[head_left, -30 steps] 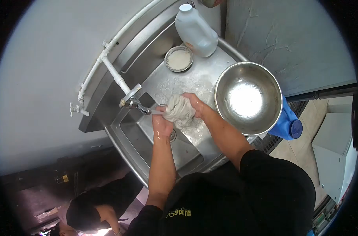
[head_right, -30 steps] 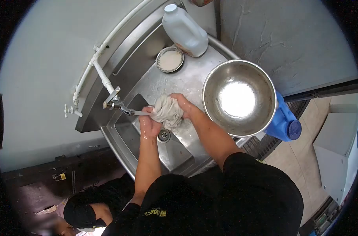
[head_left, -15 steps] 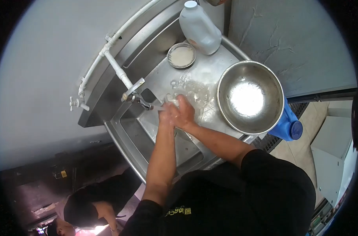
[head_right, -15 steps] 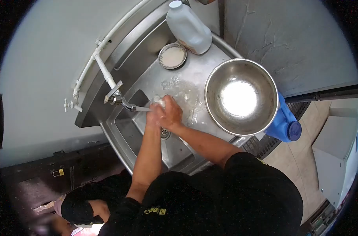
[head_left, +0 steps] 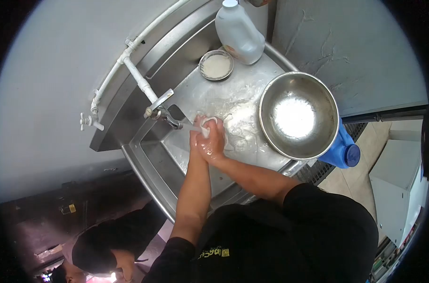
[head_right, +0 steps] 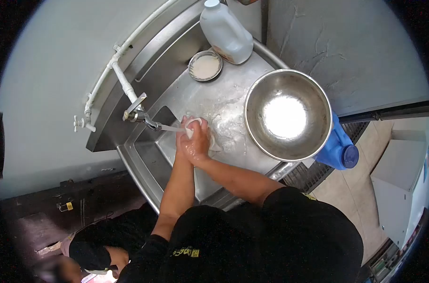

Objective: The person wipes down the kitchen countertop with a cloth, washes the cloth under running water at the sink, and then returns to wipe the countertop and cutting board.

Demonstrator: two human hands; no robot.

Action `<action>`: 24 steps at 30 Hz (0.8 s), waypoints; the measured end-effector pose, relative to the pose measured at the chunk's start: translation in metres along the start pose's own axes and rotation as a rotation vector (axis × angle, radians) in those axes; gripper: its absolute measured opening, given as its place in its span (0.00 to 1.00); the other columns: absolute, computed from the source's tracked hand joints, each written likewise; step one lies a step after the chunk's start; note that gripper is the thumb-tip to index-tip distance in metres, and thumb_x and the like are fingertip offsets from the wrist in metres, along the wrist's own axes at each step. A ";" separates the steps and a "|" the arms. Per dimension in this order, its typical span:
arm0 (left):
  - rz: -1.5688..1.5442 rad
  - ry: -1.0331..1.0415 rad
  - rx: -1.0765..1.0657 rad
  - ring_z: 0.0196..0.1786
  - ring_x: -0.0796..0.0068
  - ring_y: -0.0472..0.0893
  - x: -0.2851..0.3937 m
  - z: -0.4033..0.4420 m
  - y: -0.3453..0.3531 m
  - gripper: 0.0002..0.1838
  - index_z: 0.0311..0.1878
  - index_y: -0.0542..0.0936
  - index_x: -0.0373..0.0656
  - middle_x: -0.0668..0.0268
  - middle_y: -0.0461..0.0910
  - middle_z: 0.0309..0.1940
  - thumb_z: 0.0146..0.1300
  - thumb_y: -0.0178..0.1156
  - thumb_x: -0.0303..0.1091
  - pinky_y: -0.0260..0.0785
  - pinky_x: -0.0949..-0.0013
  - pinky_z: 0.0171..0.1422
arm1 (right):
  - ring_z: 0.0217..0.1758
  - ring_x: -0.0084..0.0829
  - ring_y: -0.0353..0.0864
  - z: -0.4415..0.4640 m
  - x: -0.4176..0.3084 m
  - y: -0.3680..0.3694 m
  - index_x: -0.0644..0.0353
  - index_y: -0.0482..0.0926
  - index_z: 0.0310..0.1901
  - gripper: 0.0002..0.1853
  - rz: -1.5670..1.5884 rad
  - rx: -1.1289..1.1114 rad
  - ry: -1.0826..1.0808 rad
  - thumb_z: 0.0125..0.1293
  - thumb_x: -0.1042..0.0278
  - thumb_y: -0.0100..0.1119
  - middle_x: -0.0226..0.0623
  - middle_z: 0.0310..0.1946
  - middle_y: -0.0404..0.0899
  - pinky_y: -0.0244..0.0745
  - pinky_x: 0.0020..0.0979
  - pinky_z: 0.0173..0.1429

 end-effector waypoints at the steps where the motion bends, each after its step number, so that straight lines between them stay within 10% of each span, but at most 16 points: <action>1: 0.000 0.004 -0.001 0.55 0.63 0.80 0.001 0.002 0.003 0.18 0.56 0.77 0.43 0.61 0.81 0.51 0.75 0.56 0.46 0.71 0.59 0.66 | 0.54 0.58 0.73 0.003 -0.008 -0.003 0.54 0.74 0.46 0.18 0.002 -0.003 -0.003 0.52 0.69 0.64 0.47 0.53 0.71 0.69 0.57 0.54; 3: -0.231 0.000 -0.025 0.49 0.65 0.79 -0.003 0.004 0.013 0.21 0.55 0.76 0.43 0.62 0.79 0.46 0.73 0.58 0.51 0.73 0.60 0.54 | 0.53 0.56 0.75 0.014 -0.019 -0.003 0.55 0.73 0.48 0.20 0.160 -0.063 0.029 0.53 0.69 0.65 0.47 0.54 0.71 0.72 0.53 0.52; 9: 0.636 0.446 0.224 0.47 0.67 0.80 0.032 -0.013 0.060 0.17 0.48 0.79 0.41 0.65 0.81 0.43 0.74 0.57 0.47 0.73 0.63 0.55 | 0.34 0.56 0.79 0.065 0.007 0.011 0.58 0.79 0.38 0.12 0.067 -0.017 -0.214 0.61 0.59 0.63 0.48 0.29 0.78 0.75 0.48 0.47; 12: 1.042 0.447 0.484 0.43 0.68 0.81 0.039 -0.019 0.061 0.19 0.39 0.82 0.37 0.66 0.82 0.40 0.74 0.57 0.46 0.74 0.66 0.49 | 0.44 0.48 0.79 0.076 0.030 0.006 0.59 0.81 0.41 0.19 -0.384 -0.314 -0.525 0.68 0.49 0.55 0.48 0.36 0.79 0.69 0.49 0.52; 16: 1.995 0.605 0.438 0.55 0.56 0.78 0.044 -0.030 0.081 0.17 0.45 0.82 0.39 0.53 0.82 0.50 0.65 0.65 0.44 0.69 0.57 0.55 | 0.51 0.44 0.76 0.077 0.067 -0.019 0.57 0.82 0.46 0.18 -0.720 -0.205 -0.444 0.66 0.51 0.58 0.46 0.46 0.77 0.64 0.50 0.60; 18: 2.282 0.752 0.651 0.69 0.46 0.68 0.030 -0.057 0.088 0.32 0.64 0.74 0.43 0.49 0.68 0.70 0.57 0.69 0.44 0.61 0.43 0.66 | 0.58 0.47 0.76 0.078 0.082 -0.017 0.60 0.81 0.50 0.22 -0.841 -0.395 -0.043 0.68 0.49 0.58 0.49 0.56 0.75 0.64 0.55 0.62; 19: 2.228 0.748 0.340 0.77 0.43 0.58 0.017 -0.052 0.090 0.49 0.75 0.60 0.46 0.55 0.53 0.79 0.51 0.73 0.42 0.52 0.34 0.72 | 0.58 0.47 0.76 0.080 0.070 -0.019 0.60 0.81 0.50 0.22 -0.849 -0.402 -0.051 0.68 0.49 0.58 0.49 0.56 0.75 0.64 0.55 0.62; 21: 2.091 0.567 0.178 0.80 0.43 0.52 -0.022 -0.055 0.102 0.55 0.78 0.53 0.47 0.56 0.53 0.80 0.48 0.74 0.37 0.47 0.33 0.77 | 0.55 0.57 0.80 0.087 0.034 -0.019 0.65 0.79 0.46 0.20 -0.220 -0.487 0.044 0.67 0.52 0.59 0.58 0.49 0.80 0.73 0.55 0.55; 24: 1.813 0.653 0.084 0.79 0.48 0.58 -0.016 -0.048 0.099 0.46 0.73 0.64 0.44 0.56 0.63 0.76 0.49 0.74 0.35 0.52 0.49 0.79 | 0.40 0.36 0.81 0.073 -0.070 -0.072 0.66 0.74 0.39 0.14 0.004 -0.419 -0.080 0.69 0.60 0.58 0.49 0.32 0.78 0.75 0.39 0.47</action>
Point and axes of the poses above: each hand's wrist, its own z-axis towards the middle knuckle, its own y-axis out of the palm, x = y × z, the point moved 6 cm from there along z, towards the middle knuckle
